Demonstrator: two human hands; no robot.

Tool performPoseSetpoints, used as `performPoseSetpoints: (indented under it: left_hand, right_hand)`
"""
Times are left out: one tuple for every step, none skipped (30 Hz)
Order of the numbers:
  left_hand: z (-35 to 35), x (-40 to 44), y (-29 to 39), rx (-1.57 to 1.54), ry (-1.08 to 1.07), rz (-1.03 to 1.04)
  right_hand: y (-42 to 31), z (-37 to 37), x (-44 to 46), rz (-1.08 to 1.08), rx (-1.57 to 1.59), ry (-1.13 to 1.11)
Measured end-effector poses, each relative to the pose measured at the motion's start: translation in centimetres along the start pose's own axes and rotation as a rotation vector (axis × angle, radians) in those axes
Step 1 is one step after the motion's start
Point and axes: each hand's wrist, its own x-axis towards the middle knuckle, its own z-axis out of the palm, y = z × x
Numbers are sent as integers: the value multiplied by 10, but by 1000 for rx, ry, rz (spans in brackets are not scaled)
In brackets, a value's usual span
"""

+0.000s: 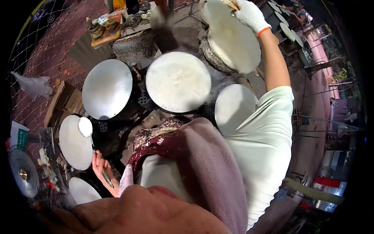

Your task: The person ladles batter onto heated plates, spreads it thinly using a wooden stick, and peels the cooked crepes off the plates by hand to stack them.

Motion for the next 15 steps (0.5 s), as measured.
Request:
performPoseSetpoints:
  left_hand:
    - [10, -3, -19, -3, 3, 14]
    - [18, -7, -38, -5, 5, 30]
    - [26, -11, -57, -8, 8, 48]
    - [32, -12, -84, 21, 48, 105]
    - [21, -19, -95, -24, -6, 100]
    - [18, -31, -106, -56, 4, 102]
    - [21, -45, -116, -87, 19, 104]
    - [29, -60, -127, -66, 115, 161]
    - [29, -71, -134, -55, 109, 161]
    - [27, -84, -138, -43, 110, 159]
    - [23, -97, -140, -30, 109, 159]
    - [21, -109, -142, 4, 30, 149]
    - [17, -122, -147, 0, 95, 188]
    - [20, -133, -154, -5, 157, 227]
    - [20, -144, -159, -10, 217, 263]
  right_hand:
    - [20, 10, 5, -22, -83, -12]
    - [38, 23, 9, -44, -165, -22]
    - [54, 44, 9, 26, -140, -106]
    - [87, 88, 6, 21, -231, -76]
    - [110, 131, 1, 13, -324, -52]
    - [118, 159, -12, 36, -302, -71]
    - [124, 184, -27, 57, -280, -97]
    - [128, 207, -39, 91, -242, -121]
    - [134, 230, -52, 126, -206, -145]
    - [146, 260, -66, 131, -191, -170]
    - [155, 284, -78, 136, -174, -192]
    - [154, 294, -85, 172, -146, -227]
    - [151, 304, -95, 209, -119, -264]
    - [149, 311, -101, 247, -93, -301]
    - [152, 320, -105, 246, -75, -286]
